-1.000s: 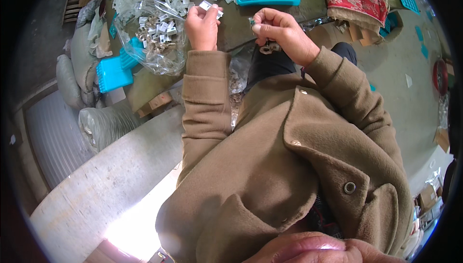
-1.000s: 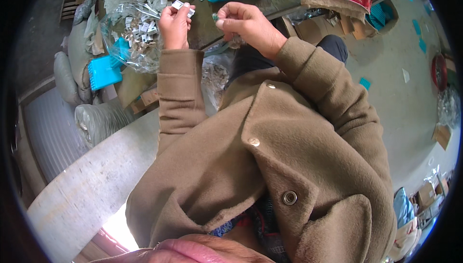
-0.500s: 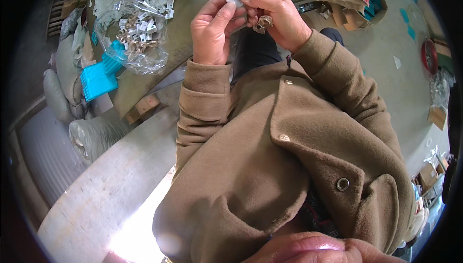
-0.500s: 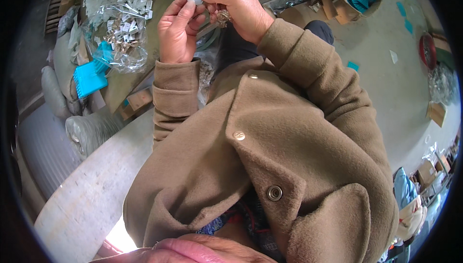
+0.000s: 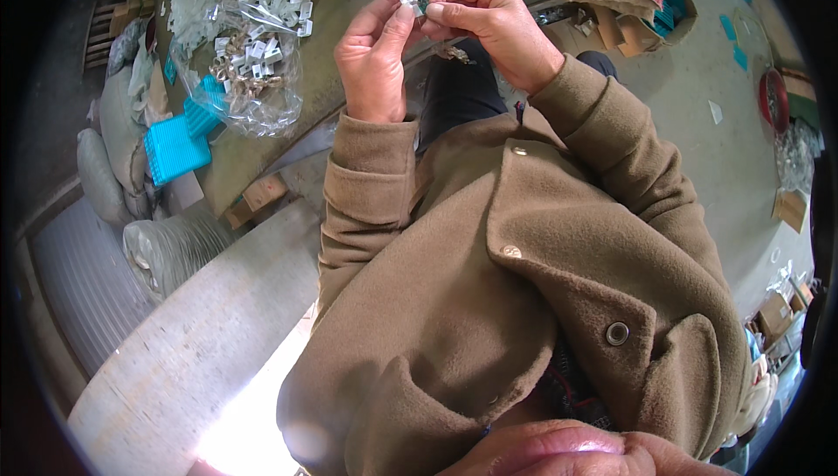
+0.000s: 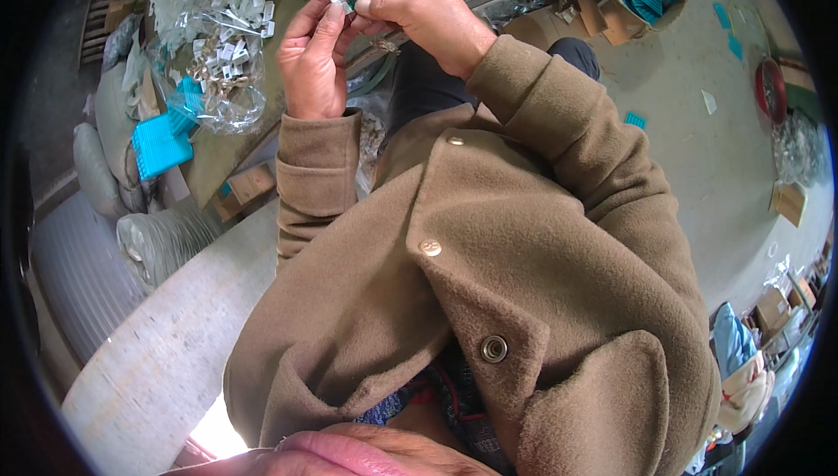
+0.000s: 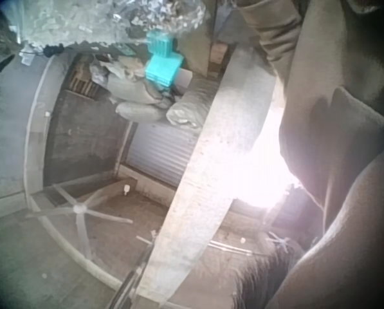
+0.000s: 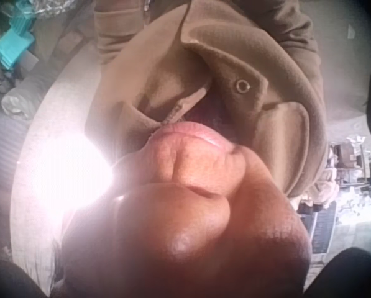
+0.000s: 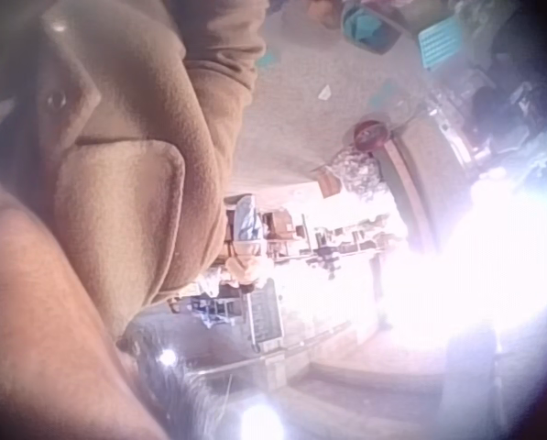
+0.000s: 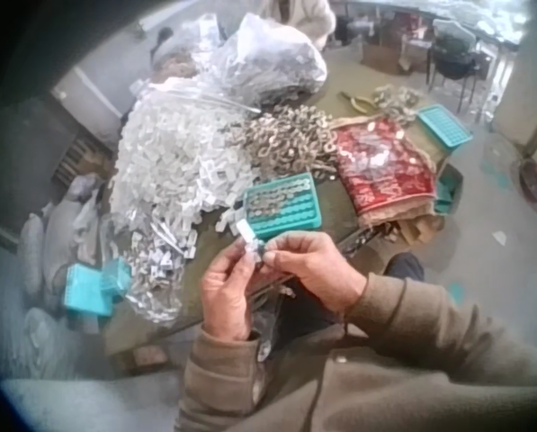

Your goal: The person repeatedly picks small white plastic housings and metallic components from a table, inserts the metal parts into the housings, and places the assembled units into a blue tray. The process is continuous and repetitive throughout the clip.

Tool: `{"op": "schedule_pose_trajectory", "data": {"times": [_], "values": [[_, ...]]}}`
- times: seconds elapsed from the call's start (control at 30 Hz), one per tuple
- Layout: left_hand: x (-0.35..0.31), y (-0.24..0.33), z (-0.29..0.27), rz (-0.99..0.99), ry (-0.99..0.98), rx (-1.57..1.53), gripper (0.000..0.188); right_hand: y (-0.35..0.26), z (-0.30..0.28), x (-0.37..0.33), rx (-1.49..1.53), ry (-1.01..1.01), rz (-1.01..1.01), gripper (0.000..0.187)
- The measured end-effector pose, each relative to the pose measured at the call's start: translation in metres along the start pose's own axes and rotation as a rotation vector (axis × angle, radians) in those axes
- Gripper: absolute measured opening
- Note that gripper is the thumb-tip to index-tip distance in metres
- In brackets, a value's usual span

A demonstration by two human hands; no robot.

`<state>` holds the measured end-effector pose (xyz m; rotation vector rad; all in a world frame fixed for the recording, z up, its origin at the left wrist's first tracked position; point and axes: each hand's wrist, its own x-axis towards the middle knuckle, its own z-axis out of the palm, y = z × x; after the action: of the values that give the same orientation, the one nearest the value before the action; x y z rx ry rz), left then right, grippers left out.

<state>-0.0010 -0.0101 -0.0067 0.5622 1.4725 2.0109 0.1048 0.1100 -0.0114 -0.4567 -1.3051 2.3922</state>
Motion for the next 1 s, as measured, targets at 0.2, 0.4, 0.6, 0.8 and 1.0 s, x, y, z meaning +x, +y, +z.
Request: {"op": "schedule_pose_trajectory", "data": {"times": [0.2, 0.4, 0.6, 0.8, 1.0], "values": [[-0.002, -0.004, 0.006, 0.006, 0.022, 0.046, 0.030, 0.002, -0.002, 0.003, -0.235, -0.025, -0.147, 0.009], [-0.002, -0.015, 0.012, 0.005, 0.028, -0.014, 0.029, 0.009, -0.001, 0.006, -0.473, 0.093, -0.370, 0.010], [0.000, -0.017, 0.012, 0.156, -0.048, 0.251, 0.030, 0.011, -0.013, 0.012, -0.374, 0.022, -0.248, 0.007], [-0.002, -0.004, 0.010, -0.125, 0.051, 0.178, 0.026, 0.013, -0.014, 0.011, -0.486, 0.013, -0.192, 0.009], [-0.001, 0.007, 0.006, -0.275, 0.154, 0.002, 0.023, 0.014, -0.018, 0.012, -0.119, -0.053, -0.220, 0.012]]}}
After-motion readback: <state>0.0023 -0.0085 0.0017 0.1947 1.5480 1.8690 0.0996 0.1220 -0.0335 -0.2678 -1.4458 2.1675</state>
